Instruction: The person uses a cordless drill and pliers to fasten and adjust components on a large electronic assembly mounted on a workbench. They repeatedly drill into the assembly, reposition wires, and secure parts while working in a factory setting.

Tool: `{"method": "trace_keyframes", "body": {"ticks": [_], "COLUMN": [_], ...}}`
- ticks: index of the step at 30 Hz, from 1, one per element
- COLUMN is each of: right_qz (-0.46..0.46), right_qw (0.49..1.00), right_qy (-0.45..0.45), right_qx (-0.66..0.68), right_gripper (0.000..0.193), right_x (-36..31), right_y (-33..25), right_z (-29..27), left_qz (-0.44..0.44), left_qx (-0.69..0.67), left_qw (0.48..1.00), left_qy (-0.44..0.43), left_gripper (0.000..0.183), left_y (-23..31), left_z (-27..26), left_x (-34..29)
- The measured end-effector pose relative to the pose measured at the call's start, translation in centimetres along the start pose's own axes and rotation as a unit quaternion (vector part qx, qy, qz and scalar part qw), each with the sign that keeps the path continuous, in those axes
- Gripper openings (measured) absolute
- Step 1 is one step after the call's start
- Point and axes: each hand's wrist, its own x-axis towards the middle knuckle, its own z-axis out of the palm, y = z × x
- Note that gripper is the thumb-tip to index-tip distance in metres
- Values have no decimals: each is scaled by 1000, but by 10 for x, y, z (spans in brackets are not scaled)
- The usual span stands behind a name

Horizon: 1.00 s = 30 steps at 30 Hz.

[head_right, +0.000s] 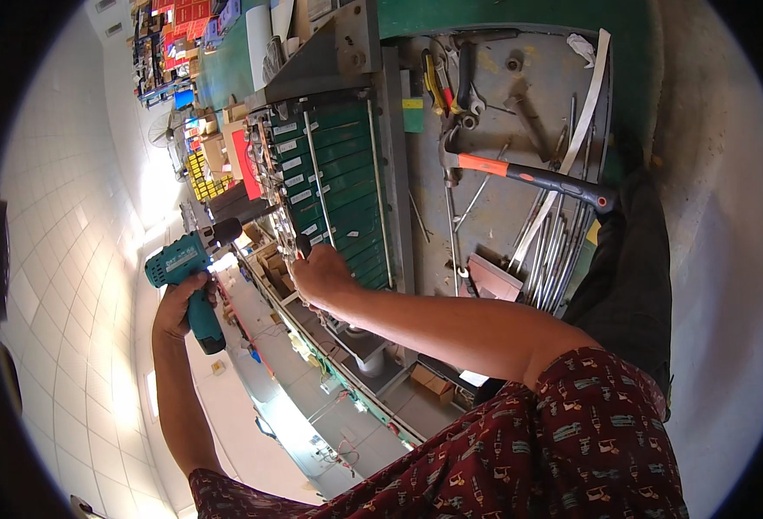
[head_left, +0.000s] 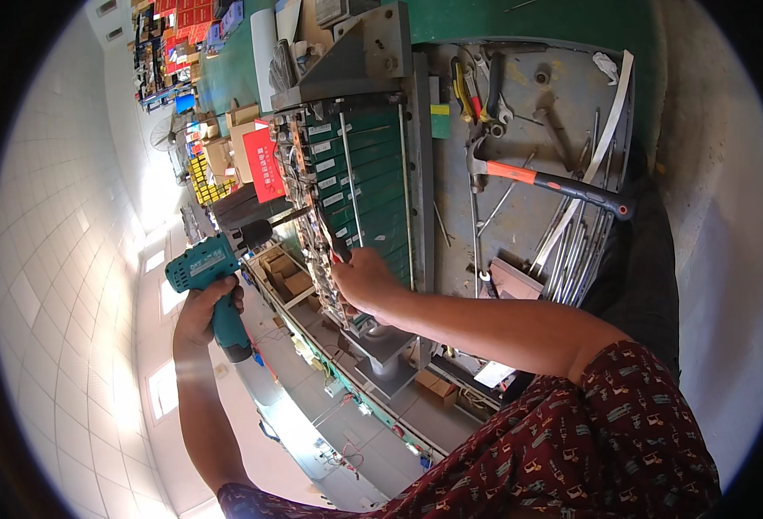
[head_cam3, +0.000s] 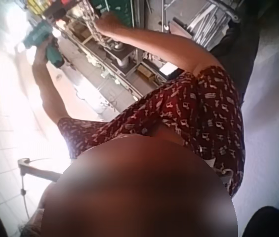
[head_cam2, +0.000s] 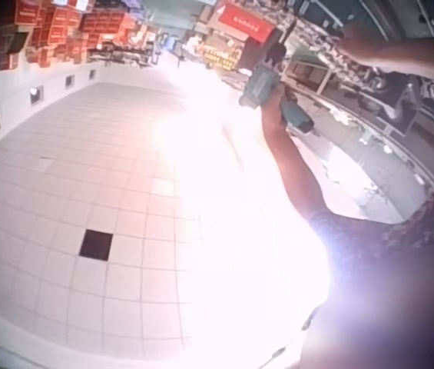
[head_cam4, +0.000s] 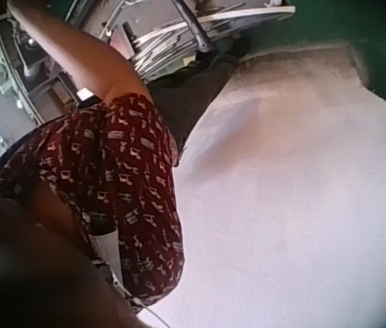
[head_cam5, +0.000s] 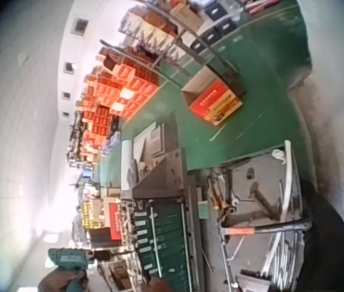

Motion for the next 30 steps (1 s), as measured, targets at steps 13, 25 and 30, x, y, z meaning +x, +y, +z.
{"method": "trace_keyframes", "body": {"ticks": [13,25,30], "right_qz": [-39,-33,-29], "right_qw": [999,996,995], "right_qy": [-24,-23,-47], "right_qx": [-13,-81,-84], "right_gripper": [8,9,11], "right_x": [12,13,14], "right_y": [9,8,7], "right_z": [-10,-22,-28], "left_qz": [-2,10,10], "left_qx": [13,-3,20], "left_qw": [1000,1000,1000], "left_qy": [4,-3,-5], "left_gripper": [32,32,34], "left_y": [5,2,-1], "left_z": [4,-3,-8], "left_x": [0,8,11]}}
